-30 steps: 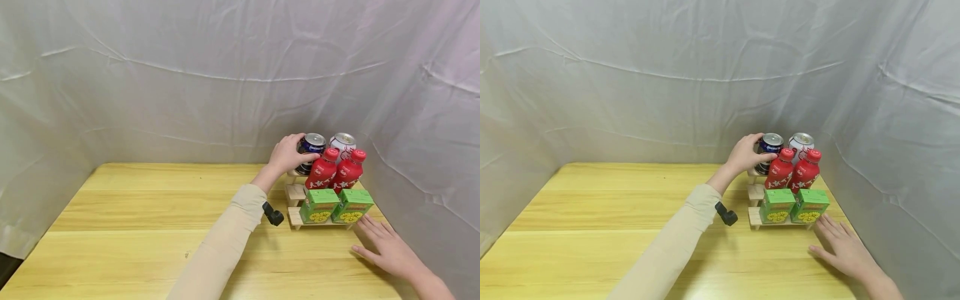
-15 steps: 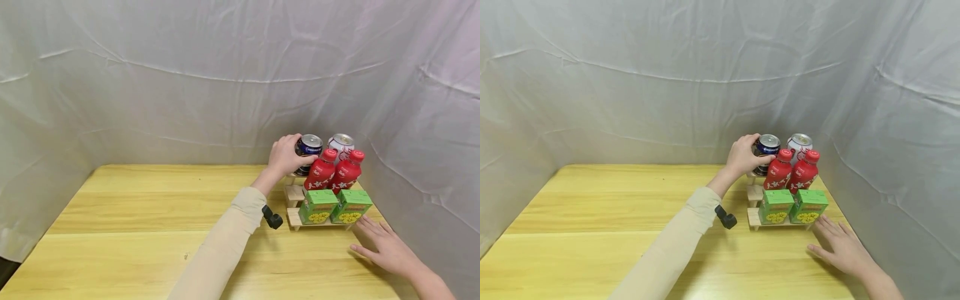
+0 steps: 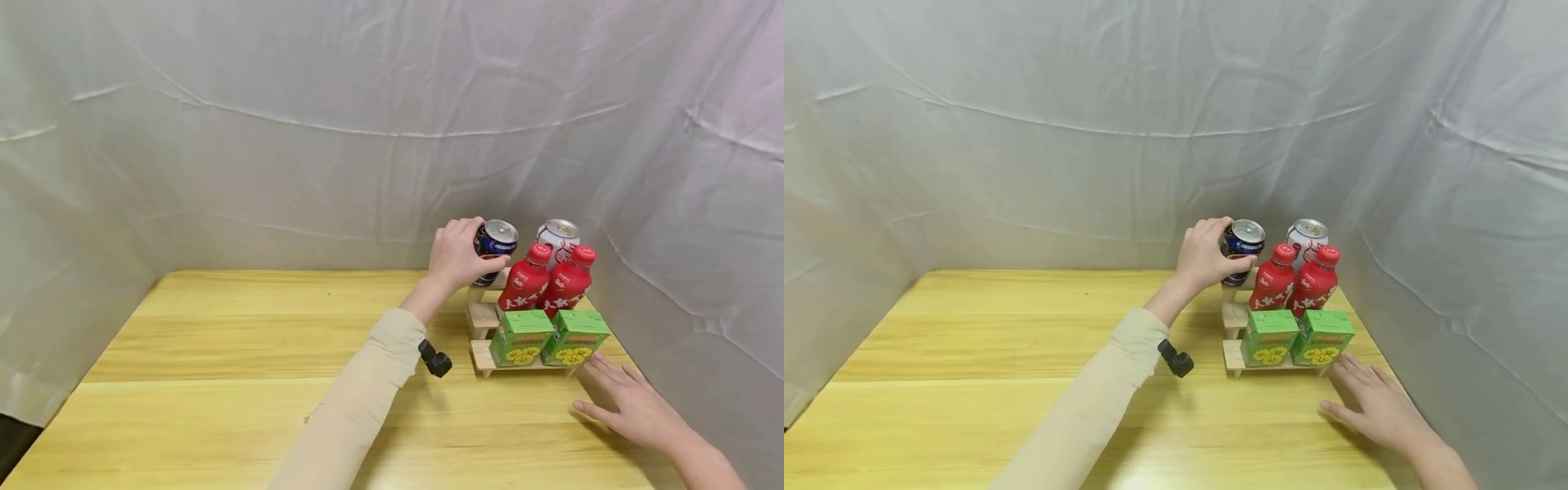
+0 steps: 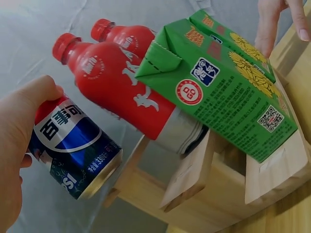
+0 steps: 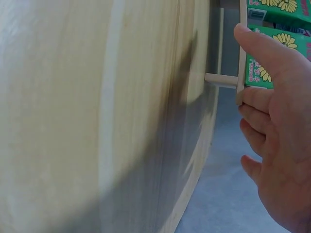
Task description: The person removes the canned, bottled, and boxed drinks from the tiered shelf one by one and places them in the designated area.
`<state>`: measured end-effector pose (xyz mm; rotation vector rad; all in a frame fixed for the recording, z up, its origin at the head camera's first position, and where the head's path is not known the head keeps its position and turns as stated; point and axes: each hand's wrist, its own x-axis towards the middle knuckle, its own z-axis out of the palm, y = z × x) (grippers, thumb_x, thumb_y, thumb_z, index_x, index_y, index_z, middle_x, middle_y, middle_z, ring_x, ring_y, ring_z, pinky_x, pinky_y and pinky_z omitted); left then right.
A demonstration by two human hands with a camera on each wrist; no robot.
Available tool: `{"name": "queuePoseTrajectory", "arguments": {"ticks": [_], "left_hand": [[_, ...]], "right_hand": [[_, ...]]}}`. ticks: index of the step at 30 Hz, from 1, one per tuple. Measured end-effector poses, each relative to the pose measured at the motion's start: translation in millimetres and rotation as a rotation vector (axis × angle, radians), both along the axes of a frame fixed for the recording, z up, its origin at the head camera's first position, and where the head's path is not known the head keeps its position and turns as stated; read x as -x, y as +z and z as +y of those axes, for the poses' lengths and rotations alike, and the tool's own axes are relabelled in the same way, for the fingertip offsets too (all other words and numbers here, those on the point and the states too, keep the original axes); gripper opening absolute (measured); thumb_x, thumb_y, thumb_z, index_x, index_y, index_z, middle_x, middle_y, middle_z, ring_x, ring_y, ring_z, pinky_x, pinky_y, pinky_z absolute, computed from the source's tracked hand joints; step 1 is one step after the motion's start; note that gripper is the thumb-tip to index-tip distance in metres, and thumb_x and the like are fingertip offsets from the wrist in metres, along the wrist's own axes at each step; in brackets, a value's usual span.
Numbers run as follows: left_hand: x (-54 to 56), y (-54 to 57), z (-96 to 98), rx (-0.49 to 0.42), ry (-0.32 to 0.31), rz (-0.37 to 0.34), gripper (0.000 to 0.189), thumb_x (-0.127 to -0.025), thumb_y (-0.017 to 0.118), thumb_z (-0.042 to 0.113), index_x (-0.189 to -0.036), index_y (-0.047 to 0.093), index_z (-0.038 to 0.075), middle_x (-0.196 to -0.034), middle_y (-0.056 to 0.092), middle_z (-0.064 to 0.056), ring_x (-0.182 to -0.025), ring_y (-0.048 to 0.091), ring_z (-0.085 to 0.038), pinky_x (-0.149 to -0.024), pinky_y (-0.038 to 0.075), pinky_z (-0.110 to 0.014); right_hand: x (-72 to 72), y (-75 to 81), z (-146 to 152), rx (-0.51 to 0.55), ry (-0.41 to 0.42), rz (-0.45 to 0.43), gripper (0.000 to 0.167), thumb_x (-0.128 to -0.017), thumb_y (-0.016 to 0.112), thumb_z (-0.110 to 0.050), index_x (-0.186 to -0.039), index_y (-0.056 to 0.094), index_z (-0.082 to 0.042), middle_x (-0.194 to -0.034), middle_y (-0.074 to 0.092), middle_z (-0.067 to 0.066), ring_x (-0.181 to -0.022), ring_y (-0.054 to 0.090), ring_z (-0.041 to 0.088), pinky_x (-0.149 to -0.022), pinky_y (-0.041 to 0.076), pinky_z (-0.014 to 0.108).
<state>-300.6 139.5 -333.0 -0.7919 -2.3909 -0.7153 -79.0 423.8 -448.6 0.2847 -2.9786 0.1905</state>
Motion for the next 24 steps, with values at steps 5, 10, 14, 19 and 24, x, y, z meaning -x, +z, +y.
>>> {"name": "queuePoseTrajectory", "arguments": {"ticks": [5,10,14,19,24], "left_hand": [[-4.3,5.5,-14.2,-0.019,0.013,0.047,0.073,-0.072,0.072,0.065,-0.126,0.058,0.018,-0.122,0.066,0.003,-0.111,0.057,-0.015,-0.086,0.045,-0.031],[-8.5,9.0,-32.3,-0.026,0.018,0.079,0.073,-0.072,0.073,0.064,-0.125,0.058,0.017,-0.121,0.066,0.002,-0.111,0.057,-0.016,-0.086,0.044,-0.032],[-11.3,10.8,-48.8,-0.051,0.016,0.107,0.073,-0.071,0.074,0.063,-0.125,0.059,0.015,-0.12,0.067,0.001,-0.11,0.058,-0.017,-0.086,0.045,-0.032],[-15.2,12.1,-69.9,-0.104,0.007,0.111,0.073,-0.071,0.076,0.06,-0.124,0.06,0.014,-0.12,0.067,0.0,-0.11,0.057,-0.018,-0.088,0.045,-0.035],[-21.4,10.3,-91.7,-0.146,-0.002,0.147,0.07,-0.07,0.077,0.057,-0.121,0.061,0.013,-0.118,0.067,-0.001,-0.108,0.058,-0.019,-0.087,0.045,-0.037]], "right_hand": [[0.6,0.8,0.1,0.001,0.001,0.001,0.077,-0.087,0.067,-0.05,-0.139,0.049,0.004,-0.145,0.044,0.03,-0.13,0.043,0.05,-0.108,-0.022,0.012],[-0.1,-1.2,-0.8,0.0,0.012,0.008,0.078,-0.087,0.067,-0.05,-0.139,0.048,0.005,-0.144,0.043,0.031,-0.129,0.043,0.05,-0.107,-0.022,0.01],[0.2,-1.3,-0.7,0.001,0.009,-0.002,0.078,-0.087,0.066,-0.05,-0.139,0.048,0.005,-0.145,0.042,0.032,-0.129,0.043,0.051,-0.107,-0.022,0.011],[0.5,-0.8,-1.0,0.01,0.004,-0.014,0.078,-0.087,0.066,-0.05,-0.14,0.047,0.004,-0.145,0.042,0.032,-0.129,0.043,0.051,-0.113,-0.021,0.018],[0.9,-2.9,-2.1,-0.005,0.019,0.023,0.077,-0.086,0.068,-0.048,-0.137,0.05,0.005,-0.142,0.044,0.033,-0.126,0.045,0.052,-0.108,-0.022,0.012]]}}
